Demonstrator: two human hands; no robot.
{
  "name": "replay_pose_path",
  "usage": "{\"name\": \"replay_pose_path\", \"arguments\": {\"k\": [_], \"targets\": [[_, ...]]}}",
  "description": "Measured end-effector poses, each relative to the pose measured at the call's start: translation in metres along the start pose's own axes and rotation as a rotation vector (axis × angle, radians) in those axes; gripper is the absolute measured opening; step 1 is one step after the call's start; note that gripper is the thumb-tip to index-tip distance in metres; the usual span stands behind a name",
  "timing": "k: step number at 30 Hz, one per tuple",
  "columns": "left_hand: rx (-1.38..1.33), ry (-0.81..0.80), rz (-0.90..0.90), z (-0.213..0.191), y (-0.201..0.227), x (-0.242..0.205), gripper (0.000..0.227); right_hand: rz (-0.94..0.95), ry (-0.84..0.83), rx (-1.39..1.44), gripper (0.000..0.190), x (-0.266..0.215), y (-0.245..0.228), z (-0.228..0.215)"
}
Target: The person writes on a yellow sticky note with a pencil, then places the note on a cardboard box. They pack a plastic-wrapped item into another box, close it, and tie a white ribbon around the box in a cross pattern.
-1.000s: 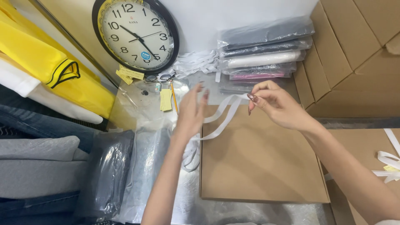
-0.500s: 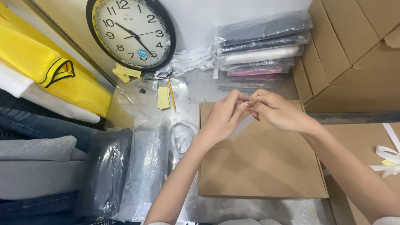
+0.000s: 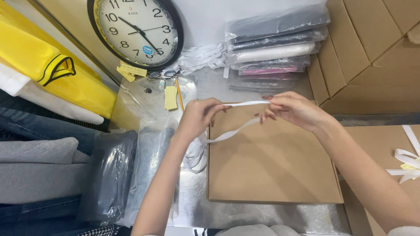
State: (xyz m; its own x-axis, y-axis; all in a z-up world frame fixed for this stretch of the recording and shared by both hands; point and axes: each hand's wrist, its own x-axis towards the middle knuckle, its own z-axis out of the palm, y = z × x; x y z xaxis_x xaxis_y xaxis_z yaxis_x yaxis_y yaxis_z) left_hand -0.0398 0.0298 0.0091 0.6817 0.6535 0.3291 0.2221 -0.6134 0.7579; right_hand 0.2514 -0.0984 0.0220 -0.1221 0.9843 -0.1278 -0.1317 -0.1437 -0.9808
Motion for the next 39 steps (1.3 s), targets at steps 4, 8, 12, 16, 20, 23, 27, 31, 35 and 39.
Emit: {"name": "replay_pose_path", "arguments": {"k": [4,8,12,16,20,23,27,31,35,39], "targets": [[0.292,0.072,-0.177,-0.02,-0.053,-0.014,0.015,-0.041,-0.122,0.205,0.045,-0.014,0.005,-0.024],[0.646,0.195,-0.329,-0.042,-0.122,-0.037,0.023,-0.074,0.182,0.716,0.042,-0.032,0.016,-0.094],[0.761,0.527,-0.386,-0.069,-0.162,-0.059,0.022,-0.481,0.284,1.2,0.025,-0.059,0.023,-0.167],[0.689,0.692,-0.448,-0.087,-0.138,-0.063,0.037,-0.711,0.283,1.236,0.038,-0.074,0.002,-0.183],[0.326,0.694,-0.394,-0.08,-0.096,-0.05,0.027,-0.323,0.541,0.515,0.049,-0.05,-0.022,-0.091],[0.123,0.677,-0.364,-0.063,-0.079,-0.042,0.02,-0.152,0.389,0.01,0.057,-0.012,0.028,-0.041],[0.079,0.657,-0.28,-0.045,-0.059,-0.036,0.017,0.001,0.118,-0.448,0.041,0.011,0.053,0.054],[0.049,0.72,-0.189,-0.046,-0.045,-0.036,0.014,0.036,0.178,-0.575,0.044,0.066,0.109,0.071],[-0.081,1.04,0.038,-0.069,-0.053,-0.05,0.024,0.016,0.302,-0.934,0.053,0.108,0.15,0.046],[-0.054,1.147,0.1,-0.092,-0.086,-0.082,0.029,0.106,0.239,-1.003,0.057,0.105,0.15,0.041]]}}
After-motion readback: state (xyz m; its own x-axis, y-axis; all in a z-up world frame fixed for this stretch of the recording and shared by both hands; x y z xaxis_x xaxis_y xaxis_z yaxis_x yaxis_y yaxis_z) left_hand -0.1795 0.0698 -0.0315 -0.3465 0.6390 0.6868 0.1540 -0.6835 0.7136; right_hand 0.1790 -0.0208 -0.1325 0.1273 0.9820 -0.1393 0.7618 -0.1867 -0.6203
